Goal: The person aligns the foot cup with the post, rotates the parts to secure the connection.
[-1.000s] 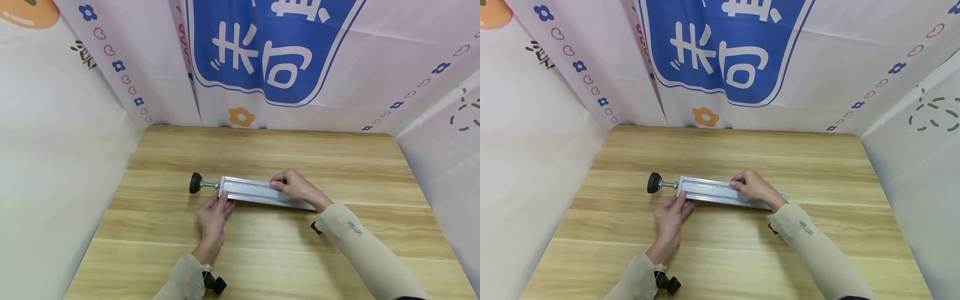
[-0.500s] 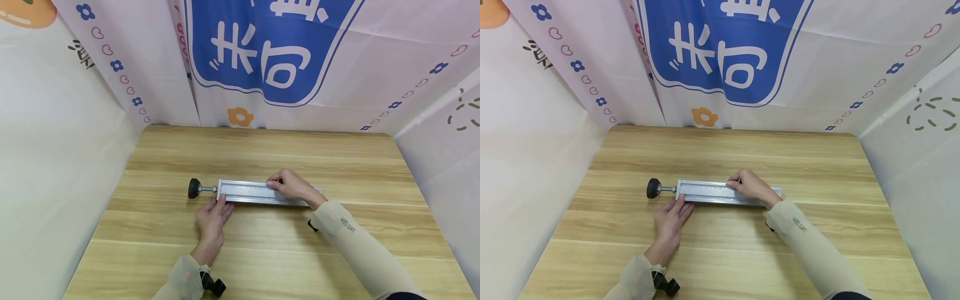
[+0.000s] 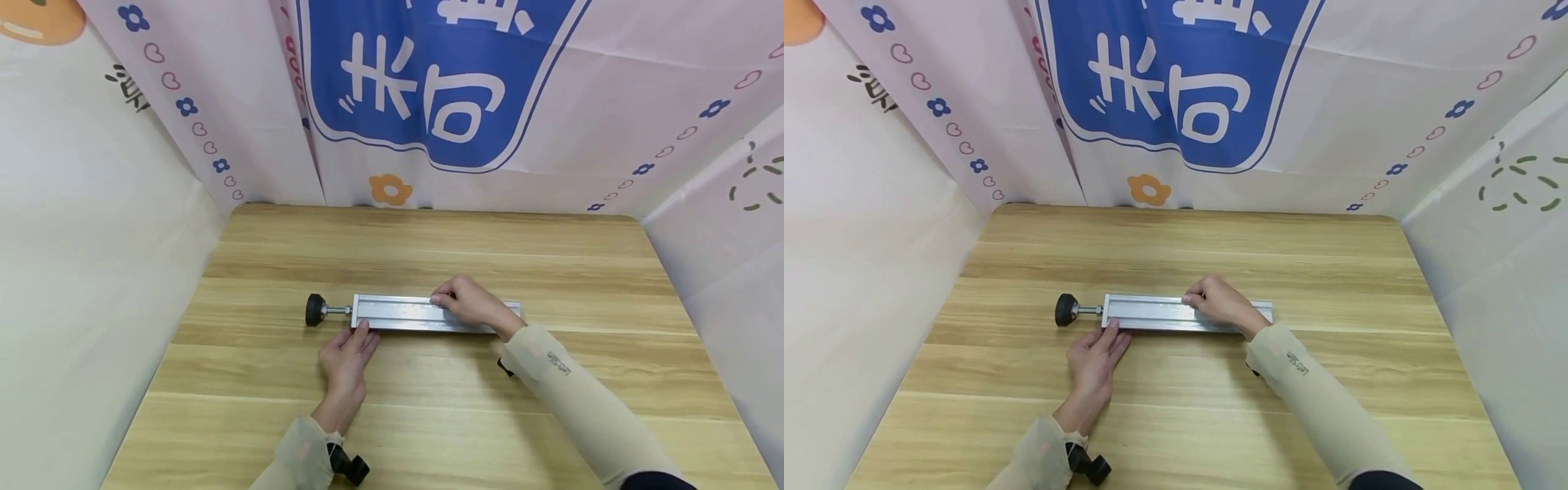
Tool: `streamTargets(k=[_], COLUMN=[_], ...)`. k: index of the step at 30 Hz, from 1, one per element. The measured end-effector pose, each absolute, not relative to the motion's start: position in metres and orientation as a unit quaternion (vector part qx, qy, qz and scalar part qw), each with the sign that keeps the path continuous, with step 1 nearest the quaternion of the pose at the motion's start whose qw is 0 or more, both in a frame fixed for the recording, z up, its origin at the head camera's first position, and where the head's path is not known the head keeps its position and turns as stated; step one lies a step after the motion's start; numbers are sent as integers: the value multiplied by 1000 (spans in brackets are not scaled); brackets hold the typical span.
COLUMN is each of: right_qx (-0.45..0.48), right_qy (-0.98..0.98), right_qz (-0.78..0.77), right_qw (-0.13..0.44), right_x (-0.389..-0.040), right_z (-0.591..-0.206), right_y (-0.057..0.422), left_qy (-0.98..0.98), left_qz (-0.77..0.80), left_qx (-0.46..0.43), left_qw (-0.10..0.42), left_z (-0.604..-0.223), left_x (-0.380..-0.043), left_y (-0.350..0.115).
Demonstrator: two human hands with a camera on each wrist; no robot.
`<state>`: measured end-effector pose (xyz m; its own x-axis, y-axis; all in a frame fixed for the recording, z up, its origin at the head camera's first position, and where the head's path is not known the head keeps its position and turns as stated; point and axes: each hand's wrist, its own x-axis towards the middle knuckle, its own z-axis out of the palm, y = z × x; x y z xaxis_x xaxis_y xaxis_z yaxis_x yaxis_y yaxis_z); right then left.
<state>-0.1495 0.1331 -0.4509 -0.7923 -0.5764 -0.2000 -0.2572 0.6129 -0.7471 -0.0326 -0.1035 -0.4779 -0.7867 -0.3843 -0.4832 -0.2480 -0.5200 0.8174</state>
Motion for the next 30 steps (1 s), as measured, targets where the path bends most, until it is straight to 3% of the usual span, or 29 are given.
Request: streamTargets(k=[30], right_qx=[-242], right_qy=[870], right_qz=[-347], right_qw=[254], right_x=[-160], right_z=[-457], right_y=[128], left_qy=[-503], left_qz=[-801], left_qx=[324], left_qw=[5], left_z=[-485], left_x=[-37], left_y=[-115])
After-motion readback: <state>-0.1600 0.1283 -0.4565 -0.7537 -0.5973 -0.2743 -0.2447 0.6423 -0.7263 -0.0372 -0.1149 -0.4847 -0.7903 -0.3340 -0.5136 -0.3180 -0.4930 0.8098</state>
